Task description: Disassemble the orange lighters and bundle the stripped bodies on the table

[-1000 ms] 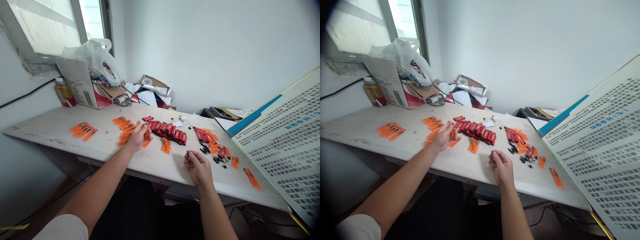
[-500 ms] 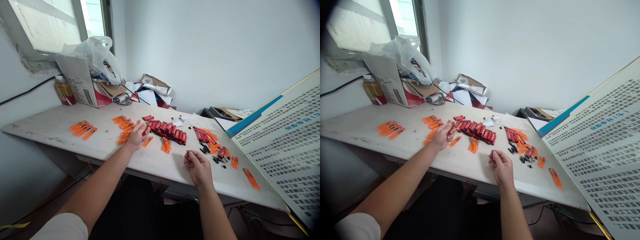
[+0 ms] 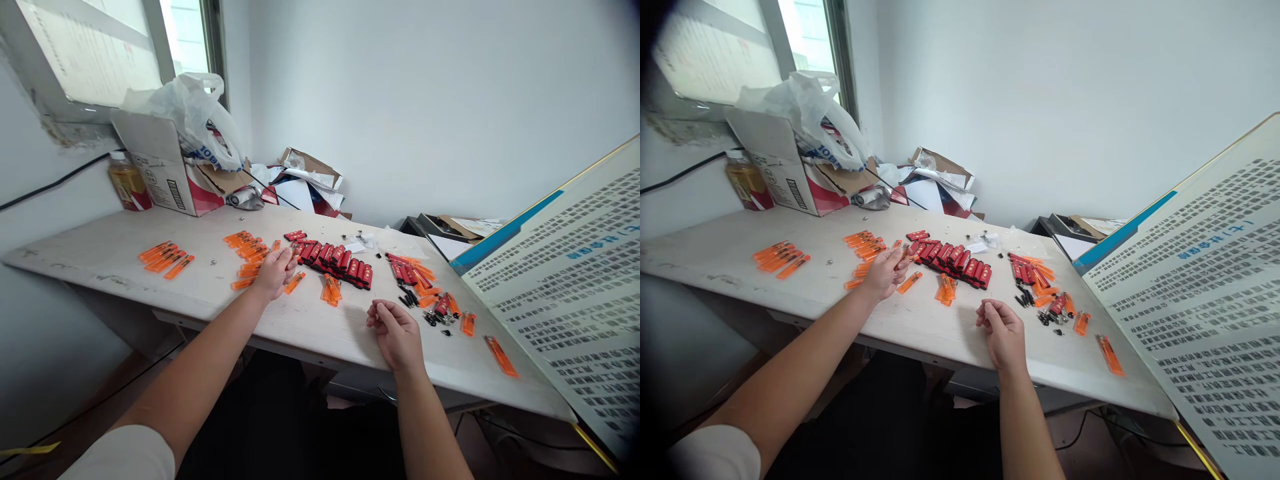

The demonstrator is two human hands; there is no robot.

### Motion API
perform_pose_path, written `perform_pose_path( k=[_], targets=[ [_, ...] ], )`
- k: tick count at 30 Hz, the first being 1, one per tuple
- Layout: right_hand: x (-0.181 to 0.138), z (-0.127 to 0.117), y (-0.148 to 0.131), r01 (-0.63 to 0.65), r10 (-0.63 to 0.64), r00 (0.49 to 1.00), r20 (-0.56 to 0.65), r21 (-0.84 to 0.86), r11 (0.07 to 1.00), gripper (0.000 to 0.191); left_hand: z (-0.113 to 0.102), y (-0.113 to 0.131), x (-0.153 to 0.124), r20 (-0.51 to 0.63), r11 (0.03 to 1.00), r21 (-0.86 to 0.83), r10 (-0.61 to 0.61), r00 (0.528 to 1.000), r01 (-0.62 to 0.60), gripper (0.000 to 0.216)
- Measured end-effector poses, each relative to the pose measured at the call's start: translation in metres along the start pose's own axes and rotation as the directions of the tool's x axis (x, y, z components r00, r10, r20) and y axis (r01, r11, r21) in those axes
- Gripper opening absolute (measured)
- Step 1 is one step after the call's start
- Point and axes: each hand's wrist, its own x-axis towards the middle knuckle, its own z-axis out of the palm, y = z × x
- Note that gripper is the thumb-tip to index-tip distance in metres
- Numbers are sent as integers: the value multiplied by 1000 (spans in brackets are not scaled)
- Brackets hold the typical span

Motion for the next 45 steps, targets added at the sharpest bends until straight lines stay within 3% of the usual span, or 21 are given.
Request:
perform_pose_path(
  k=[45],
  targets=[
    [2, -1, 2, -12, 12, 1000, 9, 24, 1000, 30, -1, -3, 1, -23, 999, 44, 30, 999, -29, 42]
  ],
)
